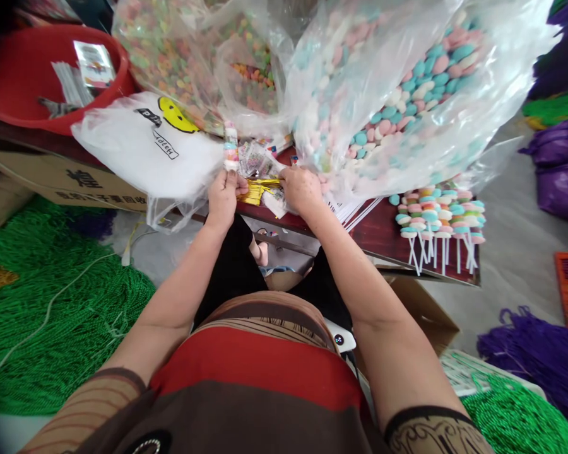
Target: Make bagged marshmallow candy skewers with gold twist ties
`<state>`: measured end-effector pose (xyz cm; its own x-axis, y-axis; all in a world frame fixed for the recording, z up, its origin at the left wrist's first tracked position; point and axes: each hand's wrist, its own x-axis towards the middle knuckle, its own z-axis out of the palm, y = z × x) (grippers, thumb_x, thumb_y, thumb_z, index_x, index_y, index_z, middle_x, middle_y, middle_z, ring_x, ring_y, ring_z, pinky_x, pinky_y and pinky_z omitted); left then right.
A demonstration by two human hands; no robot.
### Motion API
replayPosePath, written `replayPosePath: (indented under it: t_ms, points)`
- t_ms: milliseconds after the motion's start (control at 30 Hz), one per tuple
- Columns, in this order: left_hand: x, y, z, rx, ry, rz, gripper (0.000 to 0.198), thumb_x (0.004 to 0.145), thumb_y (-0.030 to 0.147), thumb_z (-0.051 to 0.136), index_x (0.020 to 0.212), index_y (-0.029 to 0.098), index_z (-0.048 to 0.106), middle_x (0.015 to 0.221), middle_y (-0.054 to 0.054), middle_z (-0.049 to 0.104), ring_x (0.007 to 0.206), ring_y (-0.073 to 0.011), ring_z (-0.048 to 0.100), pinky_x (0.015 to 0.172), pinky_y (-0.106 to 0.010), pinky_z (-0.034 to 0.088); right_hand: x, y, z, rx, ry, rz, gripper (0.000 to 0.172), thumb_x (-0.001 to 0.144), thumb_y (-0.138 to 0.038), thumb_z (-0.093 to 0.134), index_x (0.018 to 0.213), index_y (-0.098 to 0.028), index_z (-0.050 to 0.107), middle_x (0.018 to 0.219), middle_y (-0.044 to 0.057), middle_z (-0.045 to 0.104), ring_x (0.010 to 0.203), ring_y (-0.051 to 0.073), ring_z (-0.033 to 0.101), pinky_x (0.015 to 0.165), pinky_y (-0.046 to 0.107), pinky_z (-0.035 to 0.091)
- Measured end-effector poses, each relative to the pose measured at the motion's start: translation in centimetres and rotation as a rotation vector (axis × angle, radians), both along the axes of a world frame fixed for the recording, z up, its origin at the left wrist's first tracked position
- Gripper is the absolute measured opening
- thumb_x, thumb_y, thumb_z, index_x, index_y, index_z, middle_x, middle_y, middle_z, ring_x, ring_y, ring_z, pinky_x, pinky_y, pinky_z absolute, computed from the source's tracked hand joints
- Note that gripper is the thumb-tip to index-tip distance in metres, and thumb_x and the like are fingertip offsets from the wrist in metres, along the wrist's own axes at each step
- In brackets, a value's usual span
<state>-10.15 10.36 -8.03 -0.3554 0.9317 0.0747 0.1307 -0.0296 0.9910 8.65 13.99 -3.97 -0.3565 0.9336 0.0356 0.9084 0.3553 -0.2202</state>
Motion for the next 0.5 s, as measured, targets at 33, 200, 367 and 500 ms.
replayPosePath:
  t_ms: [33,200,367,500]
  points:
    - [0.0,0.0,0.1,-0.006,0.008,0.001,0.034,0.101,0.041,0.049,0.075,0.021,0.055,0.068,0.001,0.067,0.06,-0.0088,0.064,0.062,-0.02,0.054,-0.1,-0.1,0.3,-0.012,-0.018,0.001,0.033,0.098,-0.023,0.046,0.107,-0.017,0.077,0.107,0.015,0.076,0.096,0.026,0.064,0.078,0.035,0.044]
    - [0.4,-0.3,0.6,-0.028,0.057,0.015,0.032,0.102,0.037,0.047,0.075,0.021,0.054,0.072,0.001,0.07,0.061,-0.0086,0.066,0.065,-0.02,0.055,-0.7,-0.5,1.2,0.001,-0.074,0.018,0.038,0.098,-0.017,0.041,0.104,-0.016,0.078,0.114,0.015,0.075,0.099,0.027,0.063,0.078,0.036,0.042]
    - [0.5,-0.4,0.7,-0.035,0.09,0.013,0.032,0.102,0.038,0.047,0.075,0.021,0.053,0.071,0.0,0.069,0.061,-0.0102,0.067,0.067,-0.022,0.056,-2.3,-0.3,0.5,-0.004,-0.053,0.051,0.036,0.099,-0.024,0.044,0.108,-0.016,0.078,0.114,0.015,0.074,0.103,0.027,0.061,0.08,0.035,0.041]
    - [0.4,-0.5,0.9,-0.047,0.11,-0.012,0.031,0.102,0.036,0.047,0.075,0.022,0.051,0.073,0.0,0.07,0.062,-0.0104,0.067,0.068,-0.022,0.055,-2.5,0.2,-0.1,-0.036,-0.026,0.0,0.036,0.098,-0.025,0.045,0.103,-0.015,0.079,0.107,0.015,0.076,0.096,0.025,0.062,0.078,0.033,0.042]
